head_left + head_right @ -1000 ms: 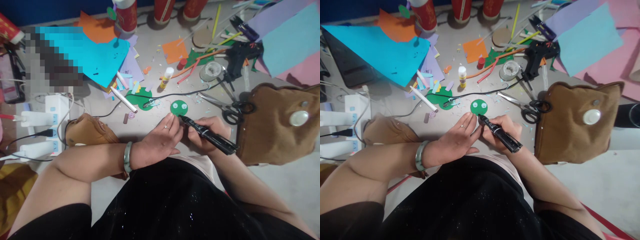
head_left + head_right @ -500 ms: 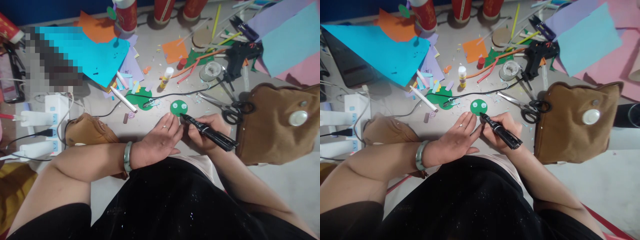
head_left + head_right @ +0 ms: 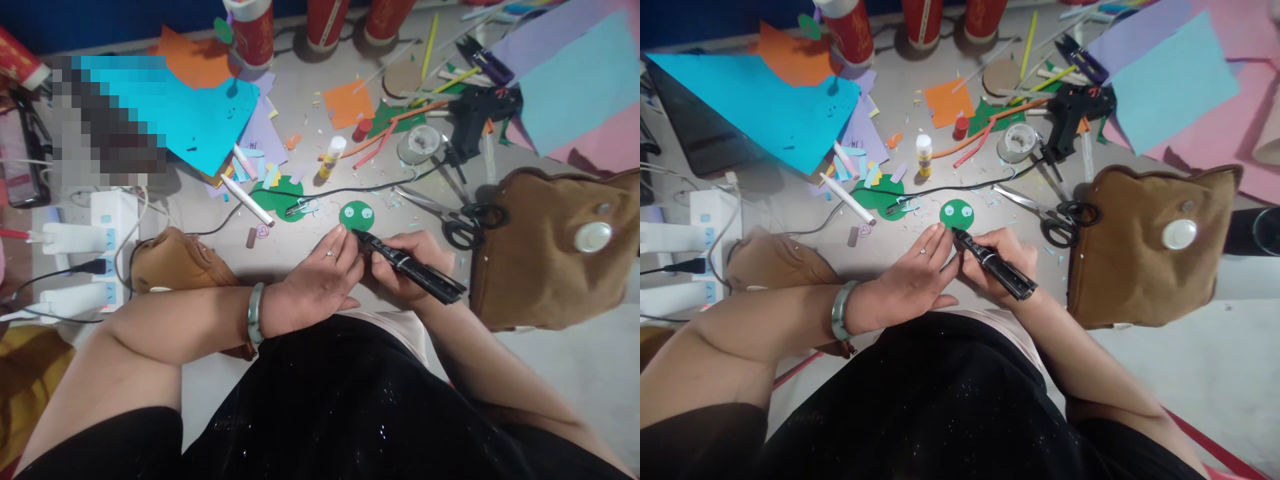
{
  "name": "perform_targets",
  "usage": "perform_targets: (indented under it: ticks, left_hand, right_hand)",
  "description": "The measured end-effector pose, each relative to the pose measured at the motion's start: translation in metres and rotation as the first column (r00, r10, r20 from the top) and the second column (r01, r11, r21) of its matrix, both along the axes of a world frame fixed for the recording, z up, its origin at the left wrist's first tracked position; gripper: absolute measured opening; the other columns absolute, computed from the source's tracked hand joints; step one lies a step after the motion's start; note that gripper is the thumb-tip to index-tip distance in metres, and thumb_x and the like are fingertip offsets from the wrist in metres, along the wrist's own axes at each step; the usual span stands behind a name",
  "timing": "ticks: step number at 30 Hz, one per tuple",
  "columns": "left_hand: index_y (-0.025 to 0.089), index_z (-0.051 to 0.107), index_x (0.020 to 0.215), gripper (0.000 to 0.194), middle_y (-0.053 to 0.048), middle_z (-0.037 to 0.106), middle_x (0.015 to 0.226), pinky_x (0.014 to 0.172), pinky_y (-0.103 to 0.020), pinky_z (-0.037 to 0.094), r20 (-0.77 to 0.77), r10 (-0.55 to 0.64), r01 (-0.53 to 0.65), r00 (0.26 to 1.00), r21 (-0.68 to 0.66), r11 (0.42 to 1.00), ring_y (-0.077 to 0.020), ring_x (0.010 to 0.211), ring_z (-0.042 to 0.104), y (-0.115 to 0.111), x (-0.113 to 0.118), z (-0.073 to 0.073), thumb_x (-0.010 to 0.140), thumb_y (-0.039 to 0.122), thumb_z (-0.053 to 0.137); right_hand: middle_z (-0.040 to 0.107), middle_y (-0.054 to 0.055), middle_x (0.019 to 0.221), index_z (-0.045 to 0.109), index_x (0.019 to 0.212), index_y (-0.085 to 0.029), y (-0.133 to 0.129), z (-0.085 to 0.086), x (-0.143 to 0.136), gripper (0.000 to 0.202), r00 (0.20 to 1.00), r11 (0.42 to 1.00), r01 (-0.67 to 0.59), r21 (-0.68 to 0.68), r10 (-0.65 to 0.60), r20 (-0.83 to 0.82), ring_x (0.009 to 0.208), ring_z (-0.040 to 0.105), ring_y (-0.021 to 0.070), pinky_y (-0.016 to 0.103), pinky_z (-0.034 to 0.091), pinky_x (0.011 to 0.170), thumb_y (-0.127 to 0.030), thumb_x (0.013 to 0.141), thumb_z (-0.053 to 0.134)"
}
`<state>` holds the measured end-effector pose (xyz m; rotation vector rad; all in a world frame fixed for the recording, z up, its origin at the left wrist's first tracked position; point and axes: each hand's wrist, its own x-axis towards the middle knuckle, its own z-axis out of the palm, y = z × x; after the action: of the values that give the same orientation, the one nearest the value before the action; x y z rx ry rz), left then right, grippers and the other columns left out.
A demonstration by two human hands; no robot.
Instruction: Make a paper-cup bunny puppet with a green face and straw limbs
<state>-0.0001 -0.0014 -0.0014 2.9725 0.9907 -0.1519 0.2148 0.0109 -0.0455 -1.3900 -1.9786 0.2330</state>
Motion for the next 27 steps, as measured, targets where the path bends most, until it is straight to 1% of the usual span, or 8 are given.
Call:
perform_targets:
  ticks: [3,6,9,14,16,19,24,27]
  left_hand:
    - [-0.008,0.049,0.16,0.097,-0.039,0.054,0.164,0.139,-0.058,0.033,-0.002,0.0,0.0,1.0,-0.021,1.0,-0.0449,0.159,0.054,0.001,0.0,0.002,0.103,0.069,0.065]
    - [-0.009,0.044,0.164,0.101,-0.04,0.053,0.165,0.139,-0.059,0.033,-0.012,0.001,-0.001,1.0,-0.048,0.999,-0.0456,0.16,0.053,0.002,0.0,0.003,0.103,0.068,0.067]
    - [-0.01,0.044,0.164,0.101,-0.04,0.053,0.165,0.139,-0.06,0.033,-0.011,0.002,-0.002,1.0,-0.061,0.998,-0.0463,0.16,0.052,0.002,0.0,0.004,0.103,0.068,0.066]
    - [-0.009,0.046,0.163,0.102,-0.04,0.053,0.165,0.139,-0.059,0.032,0.013,0.004,-0.003,1.0,-0.062,0.998,-0.046,0.16,0.052,0.002,0.0,0.002,0.102,0.07,0.068]
    - [-0.008,0.046,0.163,0.102,-0.04,0.053,0.165,0.139,-0.059,0.032,0.021,0.01,-0.009,1.0,-0.06,0.998,-0.046,0.16,0.052,0.001,0.0,0.001,0.101,0.07,0.068]
    - [-0.009,0.046,0.162,0.103,-0.04,0.052,0.165,0.139,-0.059,0.032,0.035,0.013,-0.011,0.999,-0.06,0.998,-0.046,0.16,0.053,0.001,0.0,0.0,0.101,0.07,0.069]
    - [-0.009,0.047,0.161,0.103,-0.04,0.054,0.164,0.139,-0.058,0.032,0.026,0.006,-0.005,1.0,-0.018,1.0,-0.0459,0.159,0.054,0.0,0.0,-0.001,0.101,0.073,0.066]
    - [-0.009,0.049,0.16,0.101,-0.039,0.055,0.163,0.139,-0.057,0.033,0.027,0.006,-0.006,1.0,-0.008,1.0,-0.0457,0.158,0.055,0.0,0.0,-0.001,0.101,0.072,0.066]
  right_hand:
    - [0.074,0.0,0.069,0.067,0.092,-0.027,0.001,-0.002,-0.001,0.017,0.999,0.996,0.023,0.083,-0.02,-0.04,0.052,0.065,0.0171,0.03,0.05,0.05,-0.044,0.091,0.07]
    - [0.074,0.001,0.073,0.067,0.095,-0.026,0.0,-0.008,0.002,0.02,0.995,0.998,0.068,0.017,-0.067,-0.074,0.055,0.065,0.0182,0.031,0.051,0.053,-0.045,0.091,0.069]
    - [0.075,0.002,0.077,0.067,0.098,-0.025,-0.002,-0.014,0.006,0.019,0.994,0.997,0.058,-0.046,-0.063,-0.094,0.059,0.067,0.0188,0.032,0.054,0.056,-0.041,0.089,0.072]
    - [0.074,0.001,0.074,0.066,0.097,-0.025,-0.003,-0.018,0.007,0.021,0.991,0.996,0.083,-0.01,-0.084,-0.1,0.057,0.066,0.0183,0.031,0.052,0.053,-0.043,0.089,0.072]
    - [0.072,0.001,0.073,0.065,0.096,-0.025,-0.002,-0.019,0.006,0.022,0.99,0.995,0.1,-0.017,-0.101,-0.094,0.056,0.064,0.0187,0.032,0.052,0.053,-0.046,0.089,0.07]
    - [0.073,0.002,0.075,0.063,0.096,-0.026,-0.001,-0.016,0.006,0.021,0.993,0.992,0.101,-0.077,-0.106,-0.061,0.058,0.065,0.0197,0.034,0.054,0.056,-0.045,0.09,0.07]
    - [0.074,0.004,0.077,0.064,0.098,-0.025,0.0,-0.01,0.006,0.018,0.994,0.996,0.066,-0.058,-0.07,-0.078,0.062,0.068,0.0201,0.033,0.055,0.058,-0.041,0.091,0.071]
    - [0.074,0.004,0.08,0.065,0.098,-0.023,-0.001,-0.011,0.006,0.02,0.995,0.993,0.073,-0.088,-0.079,-0.065,0.065,0.07,0.021,0.034,0.057,0.061,-0.042,0.091,0.071]
